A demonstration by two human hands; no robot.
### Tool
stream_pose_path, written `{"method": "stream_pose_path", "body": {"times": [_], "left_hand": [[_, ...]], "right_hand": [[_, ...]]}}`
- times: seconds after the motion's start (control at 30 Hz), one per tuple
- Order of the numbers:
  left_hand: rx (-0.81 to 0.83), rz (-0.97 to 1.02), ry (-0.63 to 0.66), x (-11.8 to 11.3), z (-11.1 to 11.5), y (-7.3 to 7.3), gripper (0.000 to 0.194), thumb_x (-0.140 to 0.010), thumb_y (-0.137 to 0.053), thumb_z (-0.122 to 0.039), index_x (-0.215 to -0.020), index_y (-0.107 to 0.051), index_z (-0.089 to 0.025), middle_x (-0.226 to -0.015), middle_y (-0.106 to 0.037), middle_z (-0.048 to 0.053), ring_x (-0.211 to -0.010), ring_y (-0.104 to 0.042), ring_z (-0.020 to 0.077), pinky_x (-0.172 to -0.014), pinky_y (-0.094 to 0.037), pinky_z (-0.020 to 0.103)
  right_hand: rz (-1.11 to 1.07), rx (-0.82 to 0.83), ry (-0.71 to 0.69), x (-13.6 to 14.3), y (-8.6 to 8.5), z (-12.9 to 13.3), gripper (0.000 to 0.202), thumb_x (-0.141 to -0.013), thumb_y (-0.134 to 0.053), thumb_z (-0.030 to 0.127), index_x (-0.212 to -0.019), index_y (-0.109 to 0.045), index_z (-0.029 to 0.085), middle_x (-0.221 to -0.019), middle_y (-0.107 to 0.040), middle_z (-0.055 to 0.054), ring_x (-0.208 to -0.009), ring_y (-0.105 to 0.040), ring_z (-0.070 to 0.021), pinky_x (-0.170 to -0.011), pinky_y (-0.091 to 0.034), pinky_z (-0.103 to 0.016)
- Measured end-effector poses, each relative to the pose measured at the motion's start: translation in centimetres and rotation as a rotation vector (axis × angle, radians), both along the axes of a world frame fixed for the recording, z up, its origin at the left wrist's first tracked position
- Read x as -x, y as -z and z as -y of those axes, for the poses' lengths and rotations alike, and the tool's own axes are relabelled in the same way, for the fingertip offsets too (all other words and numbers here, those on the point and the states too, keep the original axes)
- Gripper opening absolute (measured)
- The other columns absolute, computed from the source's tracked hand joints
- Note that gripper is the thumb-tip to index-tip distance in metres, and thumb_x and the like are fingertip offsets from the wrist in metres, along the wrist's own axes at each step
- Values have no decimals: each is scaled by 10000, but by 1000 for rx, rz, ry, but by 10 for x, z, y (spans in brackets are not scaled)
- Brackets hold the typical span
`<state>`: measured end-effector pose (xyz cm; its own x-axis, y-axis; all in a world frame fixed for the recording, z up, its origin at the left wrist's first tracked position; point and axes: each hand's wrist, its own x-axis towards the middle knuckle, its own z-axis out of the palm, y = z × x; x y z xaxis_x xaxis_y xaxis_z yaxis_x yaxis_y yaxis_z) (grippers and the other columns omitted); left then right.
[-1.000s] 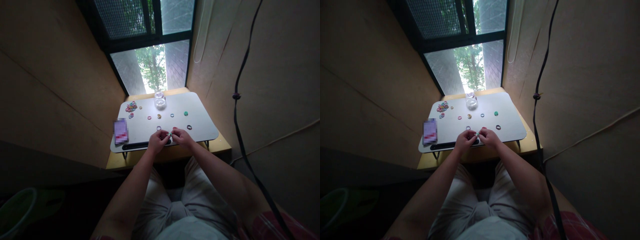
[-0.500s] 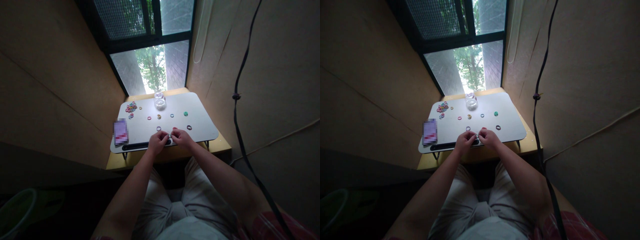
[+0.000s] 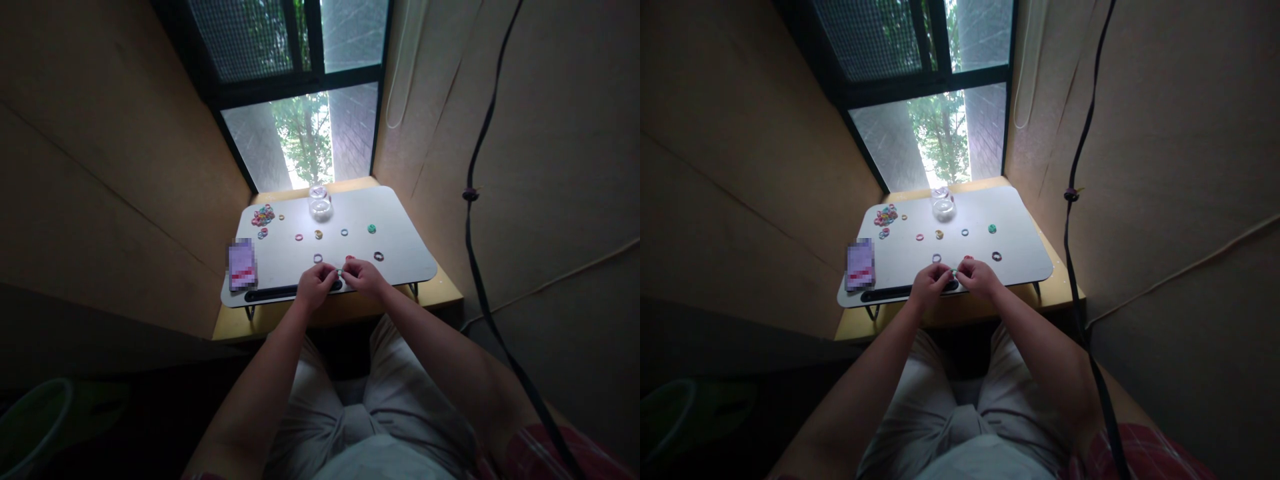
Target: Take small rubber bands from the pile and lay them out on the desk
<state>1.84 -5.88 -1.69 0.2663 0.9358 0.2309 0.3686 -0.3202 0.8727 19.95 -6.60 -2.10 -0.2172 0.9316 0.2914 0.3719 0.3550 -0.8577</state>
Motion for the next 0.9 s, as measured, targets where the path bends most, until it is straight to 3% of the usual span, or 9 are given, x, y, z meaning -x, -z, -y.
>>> {"method": "stream_pose_path", "body": {"times": [0.3,0.63,0.9], "left_hand": [[-4,-64,35,-1,2,-2,250,-813,-610,-424,-809,-660,-179,-663,-647,-1,-579,-549,110,-557,-416,228],[-3,-80,47,-2,4,-4,243,-811,-607,-420,-802,-648,-181,-663,-648,-4,-580,-550,111,-558,-418,228],[7,-3,-9,-3,4,-4,246,-785,-638,-430,-825,-652,-188,-692,-653,3,-603,-569,118,-582,-441,235]], "right_hand": [[-34,1,8,3,-5,1,195,-802,-553,268,-629,-569,179,-568,-532,25,-587,-476,-114,-634,-402,-251],[-121,79,32,2,-4,1,150,-792,-561,281,-696,-583,168,-604,-562,21,-512,-479,-93,-509,-363,-221],[-39,-23,32,1,1,0,140,-797,-556,255,-676,-564,184,-599,-545,24,-587,-490,-116,-623,-415,-252]]}}
